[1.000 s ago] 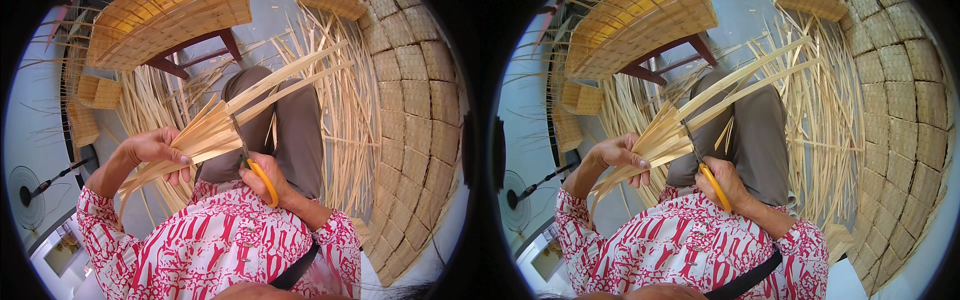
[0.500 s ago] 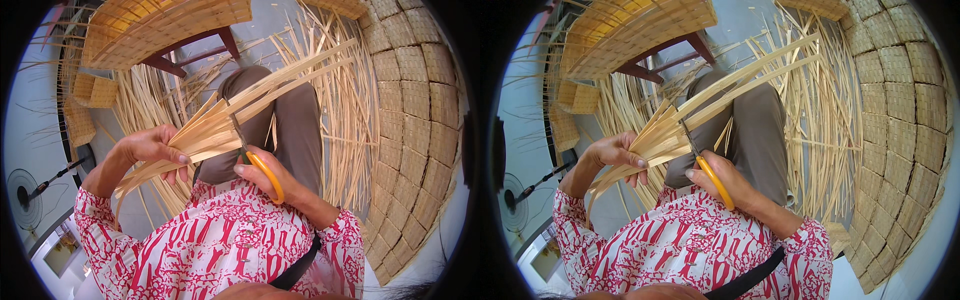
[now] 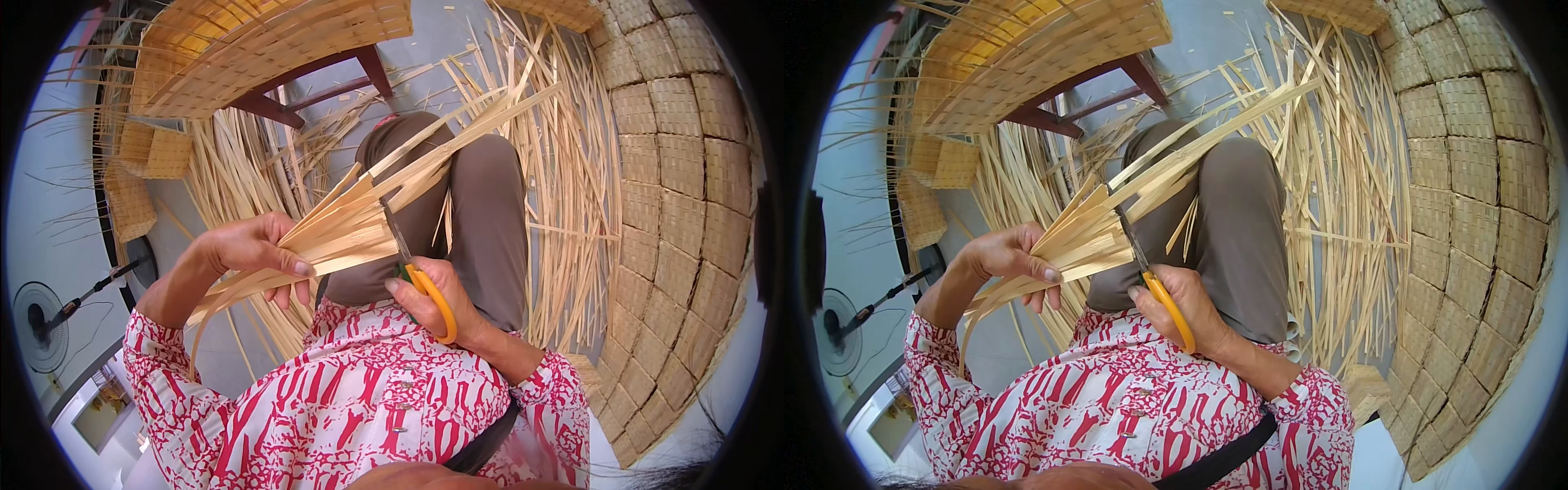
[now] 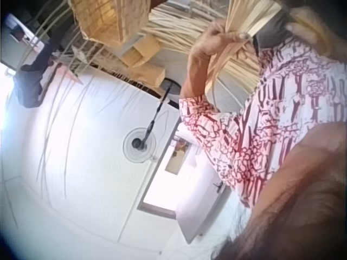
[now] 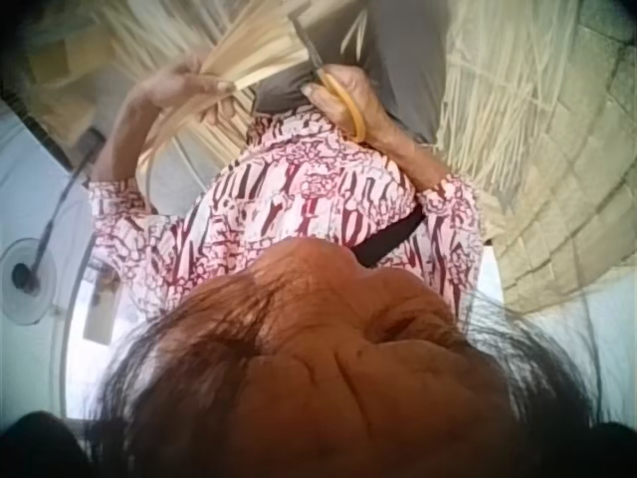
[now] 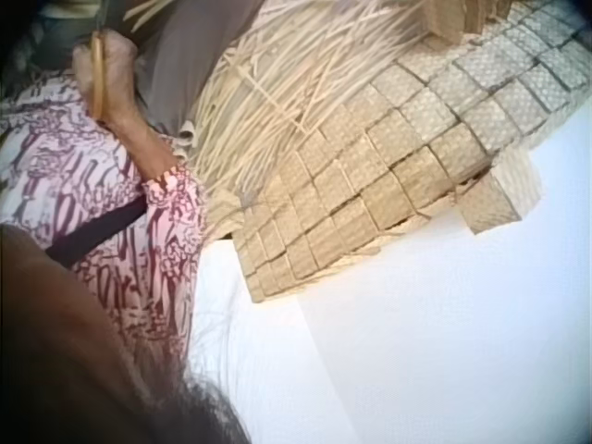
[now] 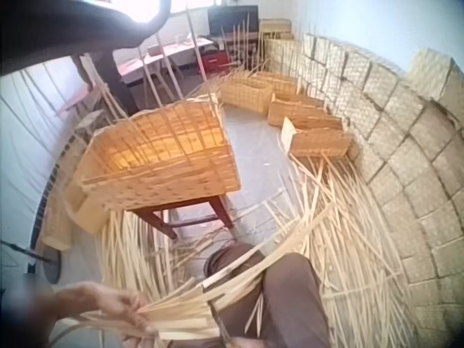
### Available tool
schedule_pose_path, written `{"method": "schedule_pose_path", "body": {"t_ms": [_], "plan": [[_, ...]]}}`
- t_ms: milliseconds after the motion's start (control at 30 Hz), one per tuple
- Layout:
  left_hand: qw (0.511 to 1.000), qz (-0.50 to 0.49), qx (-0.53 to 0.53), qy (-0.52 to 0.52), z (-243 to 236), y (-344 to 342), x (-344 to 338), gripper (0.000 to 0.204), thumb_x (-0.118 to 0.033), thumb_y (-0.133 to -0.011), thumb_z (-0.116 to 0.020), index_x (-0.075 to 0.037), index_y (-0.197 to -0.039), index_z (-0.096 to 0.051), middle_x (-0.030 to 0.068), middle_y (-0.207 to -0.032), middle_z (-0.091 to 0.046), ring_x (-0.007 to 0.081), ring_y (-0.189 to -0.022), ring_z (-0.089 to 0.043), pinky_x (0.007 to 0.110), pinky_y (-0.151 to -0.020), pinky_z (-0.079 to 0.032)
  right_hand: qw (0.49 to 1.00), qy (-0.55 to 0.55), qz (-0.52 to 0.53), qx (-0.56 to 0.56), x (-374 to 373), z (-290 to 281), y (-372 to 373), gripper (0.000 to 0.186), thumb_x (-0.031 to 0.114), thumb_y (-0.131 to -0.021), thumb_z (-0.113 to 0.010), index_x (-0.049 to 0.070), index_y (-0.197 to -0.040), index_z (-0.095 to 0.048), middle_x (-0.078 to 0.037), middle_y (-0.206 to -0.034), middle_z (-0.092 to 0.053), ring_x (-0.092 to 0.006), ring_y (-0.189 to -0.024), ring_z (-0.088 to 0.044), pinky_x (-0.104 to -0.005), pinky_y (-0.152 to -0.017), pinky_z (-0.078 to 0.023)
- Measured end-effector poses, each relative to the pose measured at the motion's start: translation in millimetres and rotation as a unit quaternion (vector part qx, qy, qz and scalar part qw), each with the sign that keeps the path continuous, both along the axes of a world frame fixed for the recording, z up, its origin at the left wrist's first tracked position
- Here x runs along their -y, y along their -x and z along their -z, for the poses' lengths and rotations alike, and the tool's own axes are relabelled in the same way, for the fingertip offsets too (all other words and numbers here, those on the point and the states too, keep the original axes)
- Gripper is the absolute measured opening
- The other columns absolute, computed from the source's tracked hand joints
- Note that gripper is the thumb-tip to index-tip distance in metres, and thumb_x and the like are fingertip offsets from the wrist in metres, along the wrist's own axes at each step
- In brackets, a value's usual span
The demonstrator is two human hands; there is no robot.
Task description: The person cuts dried palm leaves into strips using scissors, then weaves the strips into a rectangular basket frame. The person repeatedly inserts and adjusts the strips to build up the basket walls.
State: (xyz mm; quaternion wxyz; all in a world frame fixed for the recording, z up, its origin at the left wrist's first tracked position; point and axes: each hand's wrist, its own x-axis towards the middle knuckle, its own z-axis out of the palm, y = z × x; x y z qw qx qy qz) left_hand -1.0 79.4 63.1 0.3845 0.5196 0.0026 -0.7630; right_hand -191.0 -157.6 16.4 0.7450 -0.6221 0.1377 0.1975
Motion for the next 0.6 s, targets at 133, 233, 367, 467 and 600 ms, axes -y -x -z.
{"method": "schedule_pose_path", "body": {"t_ms": [133, 233, 367, 467, 600], "plan": [[1.000, -0.022, 0.013, -0.007, -5.1, -1.0, 0.3, 0.026, -0.019, -0.094, -0.067, 0.007, -0.096, -0.068, 0.0198, -0.085, -0.073, 0.0216, -0.065, -0.073, 0.028, -0.054, -0.058, 1.000, 0.019, -0.010, -0.004, 4.9, 4.7, 3.7, 0.037, 0.026, -0.089, -0.071, 0.003, -0.072, -0.048, -0.003, -0.059, -0.047, -0.0063, -0.056, -0.042, -0.0288, -0.049, -0.038], [0.999, -0.050, 0.016, 0.005, -6.0, -5.2, -5.6, 0.026, -0.019, -0.093, -0.067, 0.007, -0.096, -0.067, 0.0198, -0.086, -0.073, 0.0217, -0.066, -0.073, 0.028, -0.054, -0.058, 0.998, 0.029, -0.043, -0.028, 18.0, -5.2, 4.8, 0.036, 0.030, -0.087, -0.074, 0.002, -0.083, -0.051, -0.008, -0.067, -0.056, -0.0113, -0.060, -0.051, -0.0297, -0.055, -0.044], [0.999, -0.034, 0.011, 0.009, -5.5, 1.7, -9.4, 0.024, -0.019, -0.094, -0.066, 0.004, -0.101, -0.066, 0.0178, -0.087, -0.074, 0.0196, -0.065, -0.072, 0.027, -0.053, -0.058, 0.994, 0.094, -0.033, 0.035, 20.3, -4.8, 8.4, 0.038, 0.031, -0.086, -0.074, 0.001, -0.085, -0.050, -0.011, -0.069, -0.056, -0.0177, -0.061, -0.054, -0.0337, -0.059, -0.046], [1.000, -0.028, 0.005, 0.000, -6.1, 5.0, -4.2, 0.025, -0.019, -0.094, -0.066, 0.006, -0.097, -0.067, 0.0199, -0.086, -0.073, 0.0216, -0.066, -0.073, 0.028, -0.055, -0.058, 0.993, 0.105, -0.044, 0.024, 19.8, -6.8, 0.4, 0.039, 0.030, -0.085, -0.075, 0.001, -0.085, -0.048, -0.014, -0.071, -0.056, -0.0206, -0.062, -0.053, -0.0361, -0.060, -0.046], [1.000, -0.027, -0.008, -0.004, -5.2, 8.3, -1.7, 0.025, -0.019, -0.094, -0.066, 0.006, -0.098, -0.067, 0.0195, -0.086, -0.073, 0.0213, -0.066, -0.073, 0.028, -0.056, -0.059, 0.992, 0.110, -0.060, 0.008, 18.2, -6.0, -3.1, 0.038, 0.028, -0.084, -0.075, 0.001, -0.085, -0.047, -0.016, -0.071, -0.053, -0.0227, -0.062, -0.050, -0.0375, -0.061, -0.045]]}}
